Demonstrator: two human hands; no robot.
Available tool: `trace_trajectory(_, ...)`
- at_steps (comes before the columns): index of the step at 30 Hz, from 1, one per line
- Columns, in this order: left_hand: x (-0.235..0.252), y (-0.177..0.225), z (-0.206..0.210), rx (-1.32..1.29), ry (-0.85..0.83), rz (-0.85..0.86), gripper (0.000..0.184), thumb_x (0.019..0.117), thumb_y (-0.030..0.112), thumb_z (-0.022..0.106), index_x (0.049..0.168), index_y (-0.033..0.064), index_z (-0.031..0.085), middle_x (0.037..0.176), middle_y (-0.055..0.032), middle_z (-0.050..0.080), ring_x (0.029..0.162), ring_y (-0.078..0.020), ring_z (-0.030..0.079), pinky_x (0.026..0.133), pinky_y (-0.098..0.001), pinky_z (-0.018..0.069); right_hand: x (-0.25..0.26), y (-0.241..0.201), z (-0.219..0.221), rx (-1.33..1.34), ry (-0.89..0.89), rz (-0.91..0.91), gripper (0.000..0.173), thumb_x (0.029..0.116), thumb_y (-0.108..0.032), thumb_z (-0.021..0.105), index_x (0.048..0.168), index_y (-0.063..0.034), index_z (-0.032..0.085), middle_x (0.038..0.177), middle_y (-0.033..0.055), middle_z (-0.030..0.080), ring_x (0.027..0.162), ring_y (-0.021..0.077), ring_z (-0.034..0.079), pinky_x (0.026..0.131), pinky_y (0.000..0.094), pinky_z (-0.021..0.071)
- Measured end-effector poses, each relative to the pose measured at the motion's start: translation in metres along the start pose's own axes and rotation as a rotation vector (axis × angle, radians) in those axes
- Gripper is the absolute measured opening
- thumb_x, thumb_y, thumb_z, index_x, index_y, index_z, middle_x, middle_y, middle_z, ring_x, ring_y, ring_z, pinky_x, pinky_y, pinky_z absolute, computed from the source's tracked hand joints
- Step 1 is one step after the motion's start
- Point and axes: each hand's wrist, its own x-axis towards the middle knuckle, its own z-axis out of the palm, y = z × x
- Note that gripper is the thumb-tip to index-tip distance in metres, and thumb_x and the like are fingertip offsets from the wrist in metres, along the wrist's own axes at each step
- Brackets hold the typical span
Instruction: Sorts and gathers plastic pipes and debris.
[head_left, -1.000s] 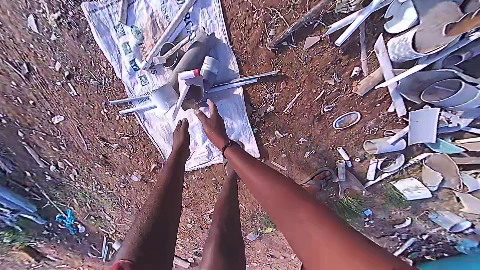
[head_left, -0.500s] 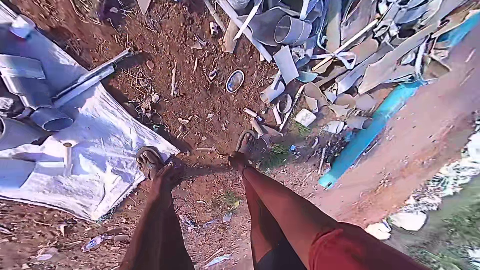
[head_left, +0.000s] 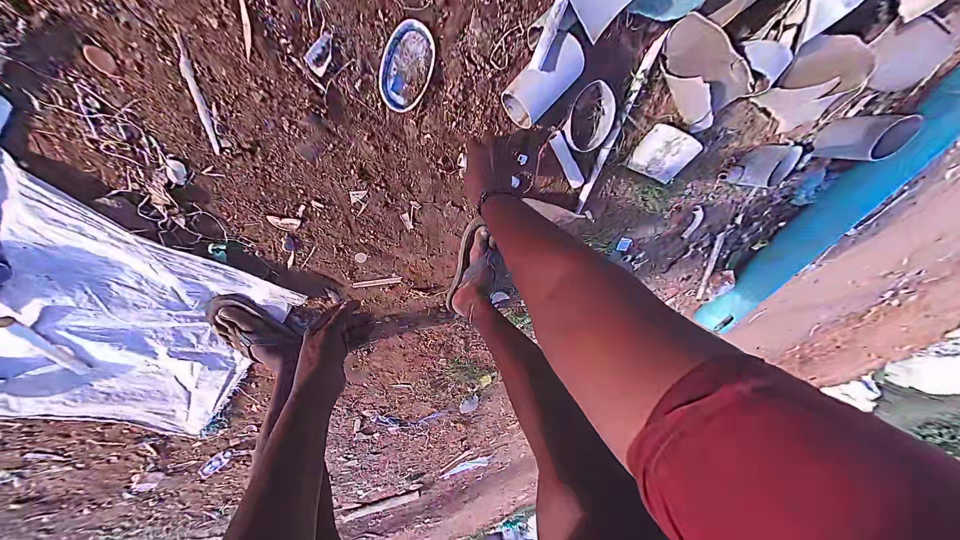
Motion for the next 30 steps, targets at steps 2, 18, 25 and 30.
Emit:
trace_trajectory(2,0.002,-0.008,0.012,0.027,0.004,-0.010,0.030,0.1111,0.020,0.043,0.122,-0.0027,0.060,0.091,-0.0115,0.071,0.075,-0.0168,0.071,0.071,-0.0296,0.0597,-0.005,-0.007,0.013,0.002,0.015,-0.046,0.043,0.0969,-0.014,0.058,0.140,-0.0109,0.063,0.143,0.0216,0.057,0.136,0.0429,0.050,0.113,0.0643,0.0356)
trace_trajectory(18,-0.001,0.014,0.052,0.216,-0.046,0.040,0.028,0.1095,0.019,0.048,0.124,-0.0006,0.062,0.096,-0.0102,0.072,0.080,-0.0151,0.071,0.073,-0.0273,0.0580,-0.044,0.064,0.020,0.167,-0.158,0.158,0.049,0.0909,-0.012,0.068,0.139,-0.0074,0.061,0.143,0.0248,0.053,0.119,0.0413,0.063,0.093,0.0558,0.0560)
trace_trajectory(25,0.003,0.019,0.061,0.476,-0.201,0.441,0.107,0.0778,0.035,0.083,0.164,0.0232,0.021,0.167,-0.0098,0.027,0.148,-0.0235,0.035,0.115,-0.0447,0.0389,-0.127,-0.014,-0.043,0.821,-0.311,-0.380,0.044,0.0903,-0.026,0.077,0.121,0.0044,0.068,0.113,0.0210,0.070,0.105,0.0307,0.069,0.093,0.0486,0.0549)
trace_trajectory(30,-0.024,0.060,0.078,0.557,-0.244,0.409,0.089,0.0724,0.005,0.086,0.148,0.0079,0.039,0.114,-0.0116,0.063,0.096,-0.0159,0.064,0.085,-0.0375,0.0558,-0.197,-0.059,-0.095,1.539,-0.676,-0.017,0.028,0.1103,-0.028,0.046,0.124,-0.0080,0.061,0.094,0.0040,0.060,0.076,0.0072,0.056,0.065,0.0236,0.0478)
